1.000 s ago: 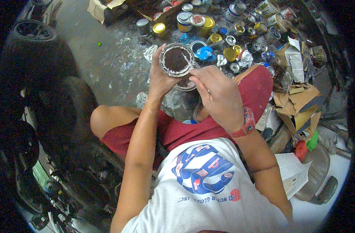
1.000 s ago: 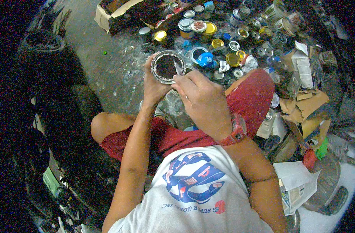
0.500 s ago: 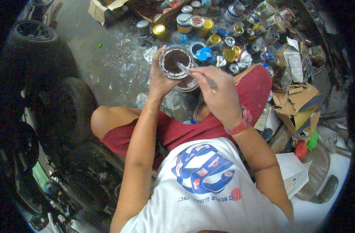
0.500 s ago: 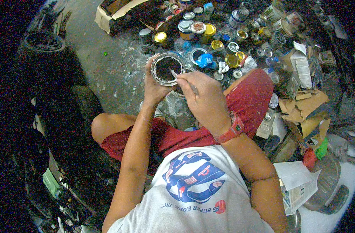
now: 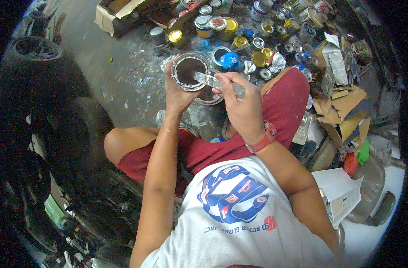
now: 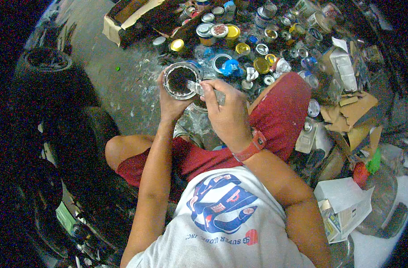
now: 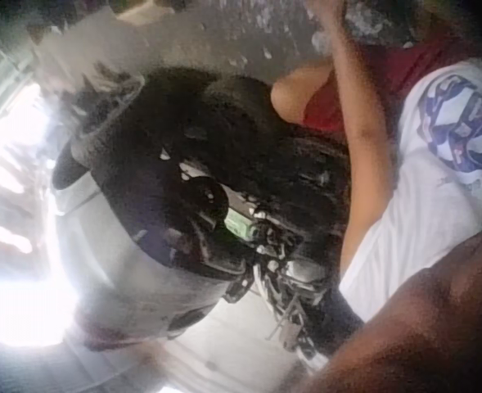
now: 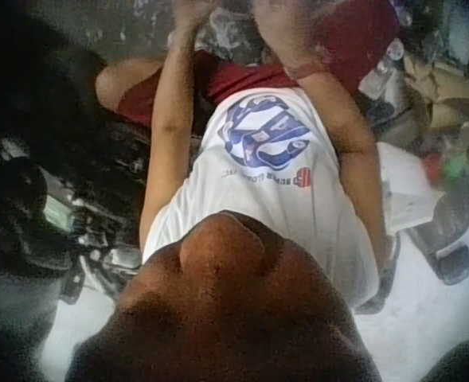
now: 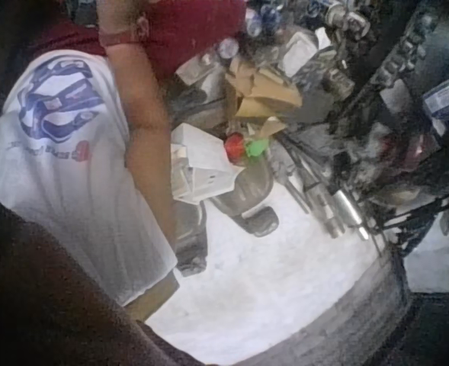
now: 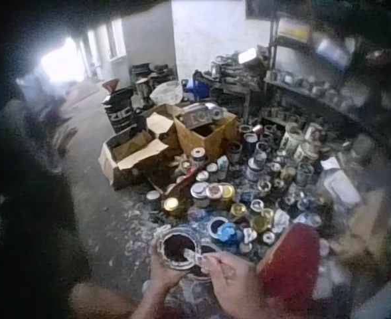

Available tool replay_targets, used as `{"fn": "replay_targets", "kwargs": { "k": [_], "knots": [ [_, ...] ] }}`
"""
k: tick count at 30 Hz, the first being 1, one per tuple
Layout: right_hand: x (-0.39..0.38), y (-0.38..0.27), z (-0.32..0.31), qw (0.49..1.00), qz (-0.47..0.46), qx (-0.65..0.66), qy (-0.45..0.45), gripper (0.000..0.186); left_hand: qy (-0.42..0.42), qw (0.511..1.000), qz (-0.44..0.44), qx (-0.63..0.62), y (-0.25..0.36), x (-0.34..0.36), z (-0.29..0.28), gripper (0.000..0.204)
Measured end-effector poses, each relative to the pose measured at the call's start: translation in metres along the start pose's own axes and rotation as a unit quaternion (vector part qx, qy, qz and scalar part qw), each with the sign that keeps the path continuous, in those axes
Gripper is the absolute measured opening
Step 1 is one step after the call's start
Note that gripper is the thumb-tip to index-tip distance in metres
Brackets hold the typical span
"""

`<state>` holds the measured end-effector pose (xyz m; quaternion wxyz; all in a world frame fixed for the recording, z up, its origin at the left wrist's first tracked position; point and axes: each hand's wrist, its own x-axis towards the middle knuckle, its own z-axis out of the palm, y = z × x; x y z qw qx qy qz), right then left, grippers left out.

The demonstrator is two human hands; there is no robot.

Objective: The person sits on the floor and uses a metal spatula to scrape and mix a dark paste inside a small metal can. They repeatedly scrape the sides and bottom of the can to blend the contents.

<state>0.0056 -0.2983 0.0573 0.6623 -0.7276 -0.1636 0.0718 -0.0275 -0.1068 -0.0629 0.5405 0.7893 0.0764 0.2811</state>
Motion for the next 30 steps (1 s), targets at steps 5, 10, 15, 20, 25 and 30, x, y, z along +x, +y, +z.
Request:
{"fn": "replay_targets", "kwargs": {
  "k": [5,10,15,20,25,30],
  "knots": [
    [0.002,0.009,0.004,0.999,-0.026,-0.024,-0.001,0.023,0.004,1.000,-0.011,-0.020,-0.002,-0.001,0.002,0.128],
    [0.004,0.009,0.005,1.000,-0.017,-0.020,0.009,0.023,0.000,0.995,-0.068,-0.073,0.004,0.000,0.006,0.128],
    [-0.007,-0.005,0.007,0.995,0.042,0.077,0.037,0.029,-0.005,0.994,-0.073,-0.076,0.009,-0.001,0.004,0.127],
    [-0.019,-0.009,0.006,0.986,0.071,0.134,0.068,0.031,-0.007,0.995,-0.070,-0.070,0.008,-0.001,0.005,0.129],
    [-0.025,-0.019,0.000,0.978,0.089,0.179,0.056,0.032,-0.001,0.993,-0.087,-0.084,-0.002,-0.002,0.000,0.135],
    [-0.029,-0.033,-0.019,0.998,0.018,0.061,0.020,0.024,0.020,0.998,-0.014,-0.056,-0.008,-0.005,0.002,0.142]
  ]
}}
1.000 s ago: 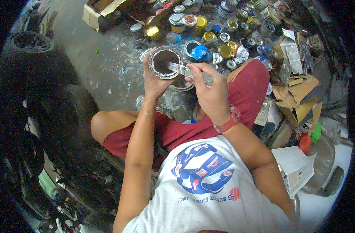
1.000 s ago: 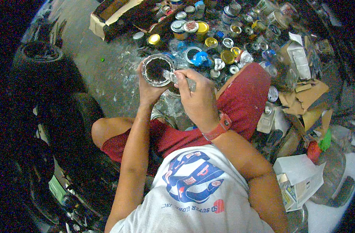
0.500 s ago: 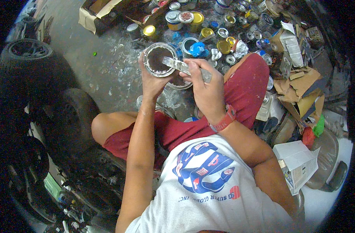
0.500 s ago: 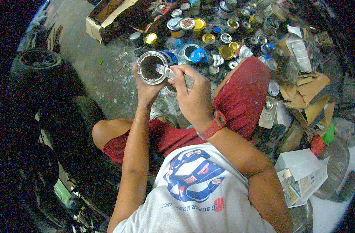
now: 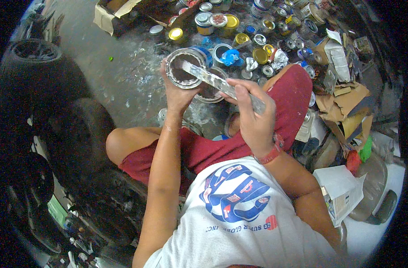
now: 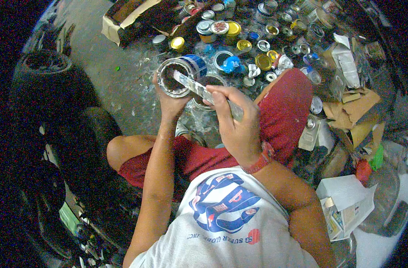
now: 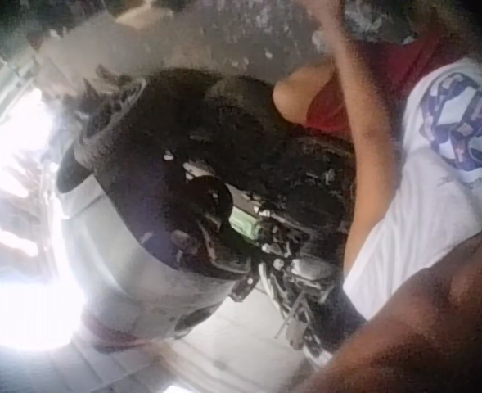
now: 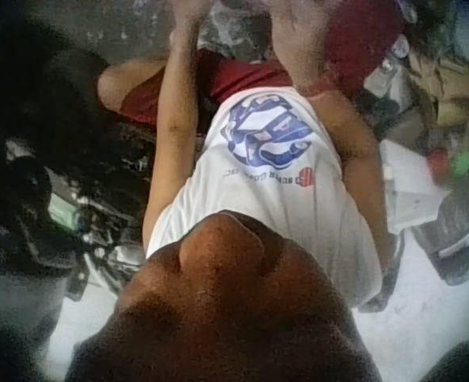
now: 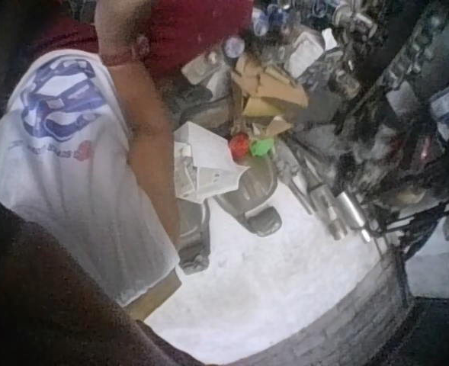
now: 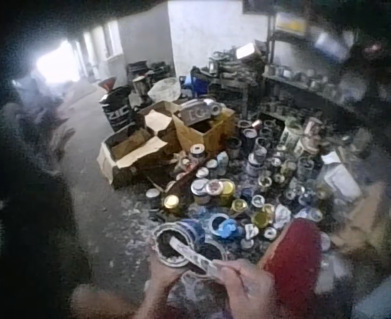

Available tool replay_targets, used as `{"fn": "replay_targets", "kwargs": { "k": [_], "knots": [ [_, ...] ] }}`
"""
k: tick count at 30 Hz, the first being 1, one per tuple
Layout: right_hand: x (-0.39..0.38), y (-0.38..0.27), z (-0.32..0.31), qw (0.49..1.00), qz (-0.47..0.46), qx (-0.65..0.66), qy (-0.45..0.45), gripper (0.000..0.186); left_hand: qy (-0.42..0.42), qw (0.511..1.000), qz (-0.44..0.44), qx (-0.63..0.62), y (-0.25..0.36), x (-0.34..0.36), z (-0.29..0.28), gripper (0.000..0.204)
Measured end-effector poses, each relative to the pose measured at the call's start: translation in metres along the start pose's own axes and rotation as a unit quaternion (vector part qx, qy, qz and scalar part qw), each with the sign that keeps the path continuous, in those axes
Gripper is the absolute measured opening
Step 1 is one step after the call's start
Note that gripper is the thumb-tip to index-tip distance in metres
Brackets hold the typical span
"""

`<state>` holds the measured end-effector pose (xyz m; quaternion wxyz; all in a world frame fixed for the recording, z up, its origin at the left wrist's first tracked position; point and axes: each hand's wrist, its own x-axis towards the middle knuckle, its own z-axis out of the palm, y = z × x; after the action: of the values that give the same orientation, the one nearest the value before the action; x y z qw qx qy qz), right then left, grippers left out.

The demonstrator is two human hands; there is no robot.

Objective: The person sits on the floor and uses a metal spatula to scrape and mix a dark paste inside a small metal can. They repeatedly scrape the sides and bottom of the can to blend the contents.

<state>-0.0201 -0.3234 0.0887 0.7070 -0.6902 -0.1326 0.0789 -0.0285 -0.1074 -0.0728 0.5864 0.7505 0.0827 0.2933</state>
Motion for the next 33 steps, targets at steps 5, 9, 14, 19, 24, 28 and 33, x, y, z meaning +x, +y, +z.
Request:
{"fn": "replay_targets", "kwargs": {
  "k": [5,9,14,19,24,28,33],
  "knots": [
    [0.001,-0.034,-0.021,0.966,-0.142,-0.204,-0.076,0.017,0.024,0.991,0.089,0.102,0.003,0.004,-0.002,0.145],
    [0.011,-0.038,-0.022,0.952,-0.152,-0.243,-0.108,0.017,0.039,0.983,0.160,0.077,0.004,0.011,0.003,0.142],
    [0.031,-0.040,-0.016,0.956,-0.127,-0.233,-0.125,0.017,0.010,0.973,0.209,0.094,0.005,0.019,-0.004,0.134],
    [0.034,-0.041,-0.023,0.945,-0.130,-0.265,-0.141,0.020,0.000,0.964,0.227,0.142,0.019,0.018,-0.005,0.121],
    [0.044,-0.039,-0.027,0.939,-0.131,-0.271,-0.166,0.021,-0.011,0.960,0.241,0.144,0.015,0.022,-0.007,0.118],
    [0.053,-0.034,-0.028,0.958,-0.089,-0.226,-0.153,0.022,-0.021,0.961,0.231,0.149,0.015,0.018,-0.010,0.118],
    [0.052,-0.032,-0.034,0.982,0.033,-0.125,-0.136,0.026,-0.025,0.967,0.214,0.134,0.018,0.013,-0.008,0.117]
  ]
}}
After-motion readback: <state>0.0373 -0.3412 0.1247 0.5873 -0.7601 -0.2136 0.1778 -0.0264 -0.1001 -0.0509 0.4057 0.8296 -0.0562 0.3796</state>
